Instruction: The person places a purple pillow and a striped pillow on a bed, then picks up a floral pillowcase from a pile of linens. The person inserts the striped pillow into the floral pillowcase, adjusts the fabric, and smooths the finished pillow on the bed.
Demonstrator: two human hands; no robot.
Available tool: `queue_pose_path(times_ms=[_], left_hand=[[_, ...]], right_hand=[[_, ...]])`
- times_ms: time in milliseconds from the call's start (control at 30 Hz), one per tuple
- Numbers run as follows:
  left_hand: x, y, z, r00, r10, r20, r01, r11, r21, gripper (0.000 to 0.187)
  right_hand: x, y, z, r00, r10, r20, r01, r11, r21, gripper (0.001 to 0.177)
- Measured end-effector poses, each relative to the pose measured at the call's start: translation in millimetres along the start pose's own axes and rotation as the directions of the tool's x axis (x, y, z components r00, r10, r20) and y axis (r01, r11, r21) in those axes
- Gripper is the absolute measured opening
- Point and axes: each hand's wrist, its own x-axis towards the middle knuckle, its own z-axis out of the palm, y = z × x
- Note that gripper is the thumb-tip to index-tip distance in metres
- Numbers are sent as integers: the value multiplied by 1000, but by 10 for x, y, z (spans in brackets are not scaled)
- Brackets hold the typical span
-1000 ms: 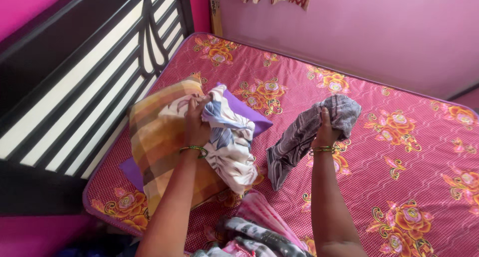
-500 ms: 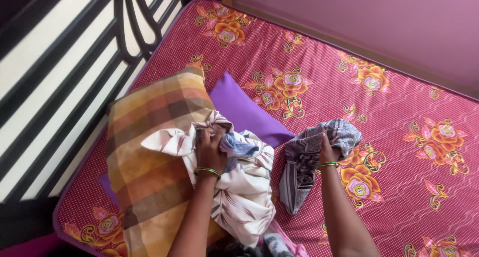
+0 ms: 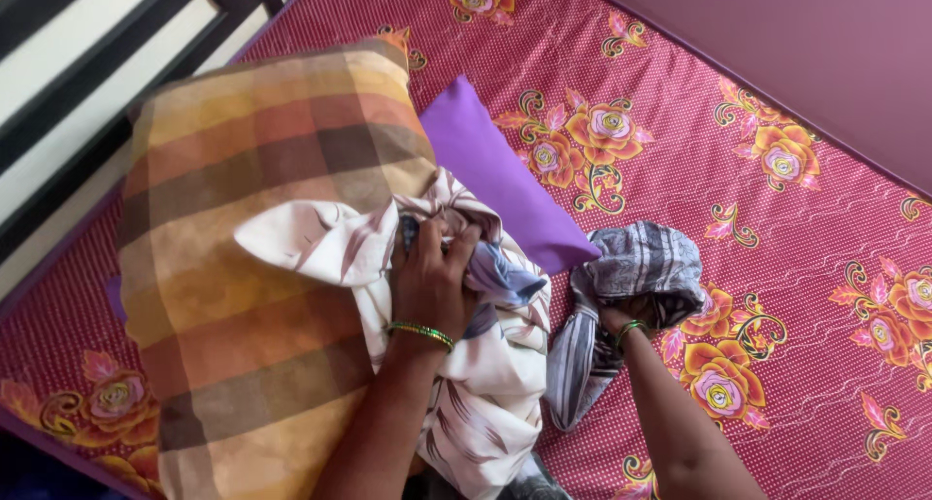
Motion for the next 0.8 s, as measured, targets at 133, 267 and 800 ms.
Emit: queue_pose_path(times_ms=[133,267,800], left_hand=[[15,-18,97,998,26,-60,-26,1000,10,66],[-27,-65,148,989,18,-149,-14,1000,28,52],[-261,454,1045,817,-301,-493,-40,822,-568,41]], right_hand=[[131,184,-10,987,20,-159,-26,999,-38,105],[141,313,152,968,-69,-240,54,996,-69,105],[478,572,20,855,-474,-211,453,880,-142,108]])
